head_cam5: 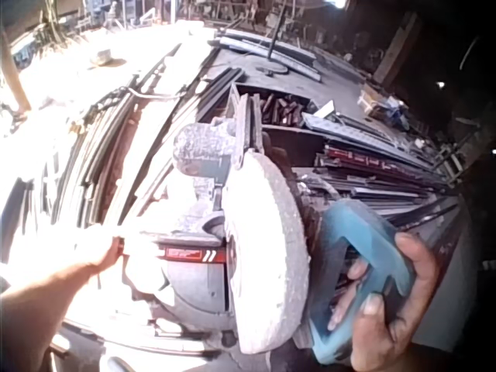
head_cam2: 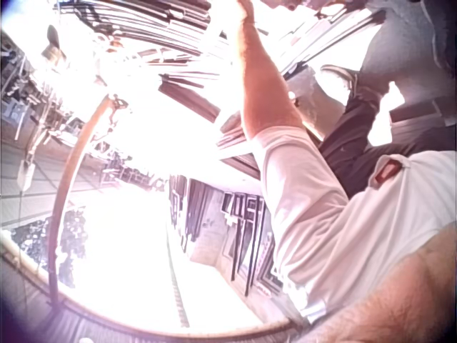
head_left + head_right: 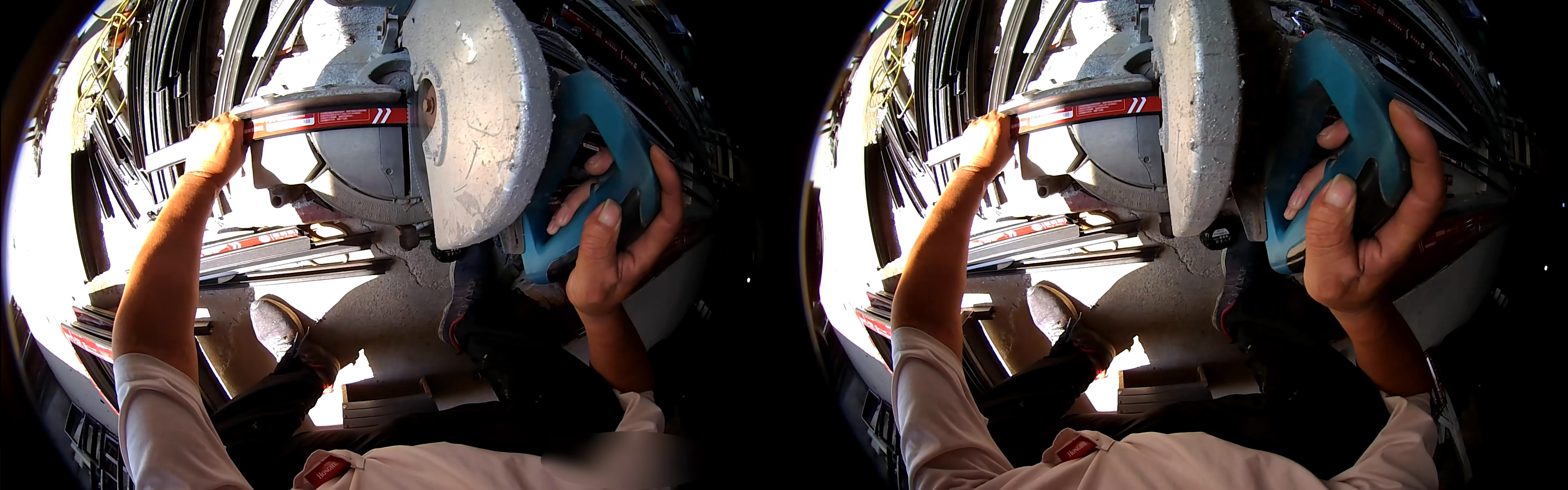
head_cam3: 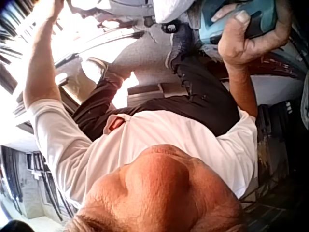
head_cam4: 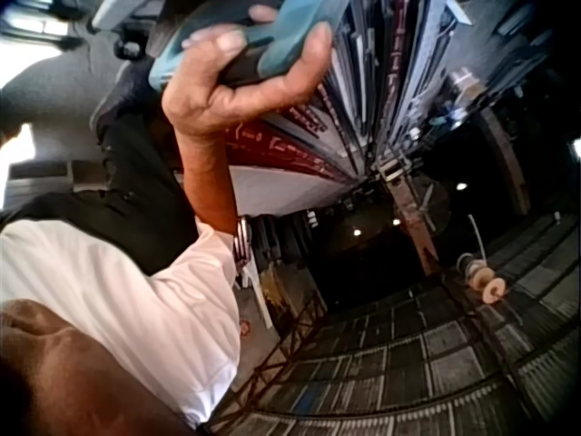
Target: The person measures a window frame with a tape measure, marks the measurement on a long profile, and cuts it using a miter saw. The person then handles the cut profile piece.
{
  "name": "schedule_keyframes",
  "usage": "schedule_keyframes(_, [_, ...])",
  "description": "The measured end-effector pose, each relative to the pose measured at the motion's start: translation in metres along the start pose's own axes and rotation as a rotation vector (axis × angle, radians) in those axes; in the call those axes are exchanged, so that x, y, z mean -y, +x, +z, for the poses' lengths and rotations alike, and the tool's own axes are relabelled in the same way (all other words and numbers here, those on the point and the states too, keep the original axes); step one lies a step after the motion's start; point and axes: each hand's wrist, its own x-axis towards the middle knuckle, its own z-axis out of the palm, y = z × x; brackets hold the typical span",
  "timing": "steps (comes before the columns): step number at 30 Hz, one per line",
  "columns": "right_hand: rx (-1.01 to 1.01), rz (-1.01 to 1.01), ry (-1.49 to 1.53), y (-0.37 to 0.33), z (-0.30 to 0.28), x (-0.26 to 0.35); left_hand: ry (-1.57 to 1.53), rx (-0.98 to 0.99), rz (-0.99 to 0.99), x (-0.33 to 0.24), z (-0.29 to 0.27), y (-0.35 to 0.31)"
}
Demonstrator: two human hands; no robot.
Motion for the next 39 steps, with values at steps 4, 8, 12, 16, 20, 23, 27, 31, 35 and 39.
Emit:
schedule_keyframes(4, [-0.03,-0.003,0.029,-0.001,0.0005,-0.0028,0.002,0.0,-0.007,-0.0014,-0.0007,0.001])
schedule_keyframes(8, [-0.034,-0.002,0.043,-0.0014,0.0007,-0.0029,-0.007,-0.019,-0.007,-0.0004,0.0,0.0005])
schedule_keyframes(12, [-0.034,-0.005,0.047,-0.0008,0.0007,-0.0034,-0.016,-0.023,-0.004,0.0003,0.0007,-0.0005])
schedule_keyframes(16, [-0.033,-0.005,0.042,-0.0003,0.0012,-0.0027,-0.027,-0.022,-0.008,-0.0013,-0.0008,-0.0002])
schedule_keyframes(20, [-0.034,0.0,0.043,0.0004,0.0012,-0.0013,-0.031,-0.023,-0.004,-0.0015,-0.0018,0.0001])
schedule_keyframes(23, [-0.029,-0.011,0.04,0.0005,0.0005,-0.0032,-0.023,-0.029,-0.001,-0.0014,-0.0016,-0.0004])
schedule_keyframes(27, [-0.013,0.0,0.002,0.0001,0.002,0.0013,-0.015,-0.021,-0.003,0.0004,0.0025,-0.0007])
schedule_keyframes(31, [-0.009,0.005,-0.001,0.0003,0.0013,0.0015,-0.003,-0.021,-0.009,-0.0002,0.0034,0.0001])
schedule_keyframes(35, [-0.003,-0.001,0.007,0.0008,0.0002,0.0017,-0.011,-0.015,-0.004,0.0006,0.0041,0.002])
schedule_keyframes(39, [-0.001,-0.005,0.016,0.0007,0.0008,-0.0001,-0.02,0.01,-0.018,0.0006,0.0011,0.0006])
